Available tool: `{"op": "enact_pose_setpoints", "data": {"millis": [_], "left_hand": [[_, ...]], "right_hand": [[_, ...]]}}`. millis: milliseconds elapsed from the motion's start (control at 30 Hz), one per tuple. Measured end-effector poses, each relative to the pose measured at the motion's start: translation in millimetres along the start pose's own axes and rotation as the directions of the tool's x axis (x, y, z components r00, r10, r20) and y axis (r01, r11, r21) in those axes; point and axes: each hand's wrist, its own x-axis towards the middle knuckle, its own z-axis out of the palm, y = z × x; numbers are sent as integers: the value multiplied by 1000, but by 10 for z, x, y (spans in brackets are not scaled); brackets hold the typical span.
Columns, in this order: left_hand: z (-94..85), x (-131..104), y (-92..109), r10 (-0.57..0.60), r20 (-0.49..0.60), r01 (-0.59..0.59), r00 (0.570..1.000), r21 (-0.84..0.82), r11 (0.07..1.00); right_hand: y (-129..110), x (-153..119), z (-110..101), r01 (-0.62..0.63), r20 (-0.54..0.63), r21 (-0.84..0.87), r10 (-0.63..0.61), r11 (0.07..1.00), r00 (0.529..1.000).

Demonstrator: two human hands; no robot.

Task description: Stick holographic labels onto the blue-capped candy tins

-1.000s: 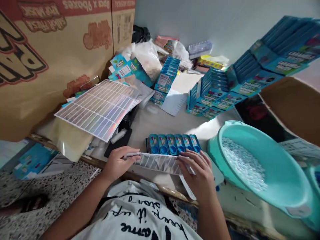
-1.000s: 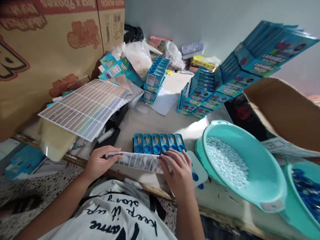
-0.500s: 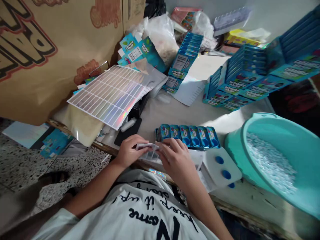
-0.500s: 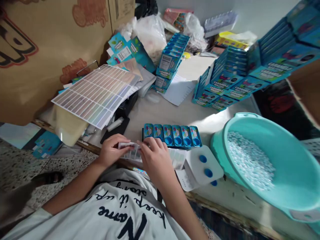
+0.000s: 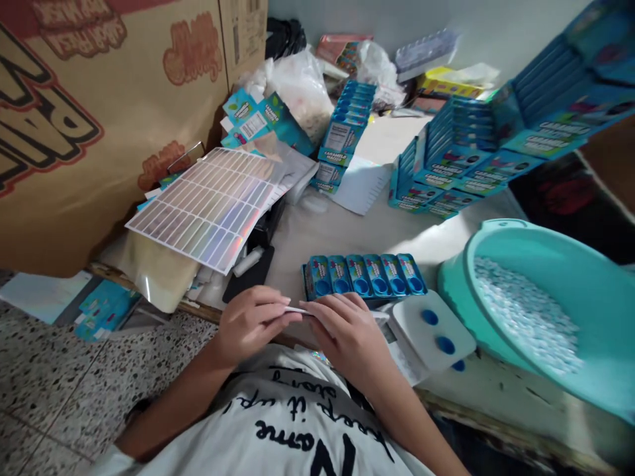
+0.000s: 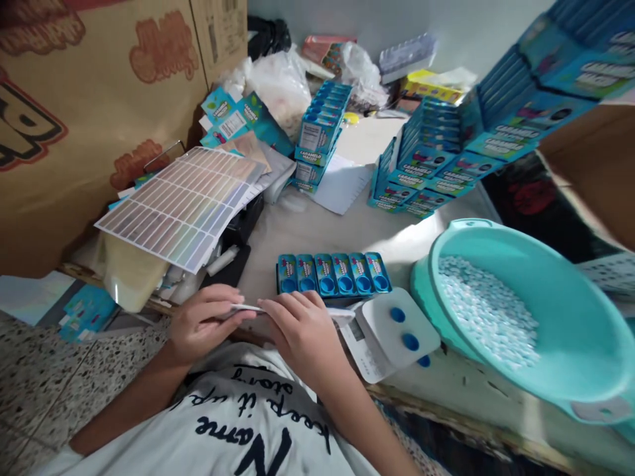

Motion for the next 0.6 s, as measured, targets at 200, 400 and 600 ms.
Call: {"op": "enact_pose_setpoints", "data": {"millis": [200,400,600], "left_hand": [[-72,360,145,-303,-120,283,946,-156,946],[-186,724,285,-502,445,571,742,-28,820],[-335,817,166,-267,682,265,681,110,958]], "right_hand": [[-166,18,-212,-290,-414,565,569,773,711],[-174,171,57,-223,-165,847,638,482,752],[-36,53,-75,-136,-289,766,525,629,800]]}}
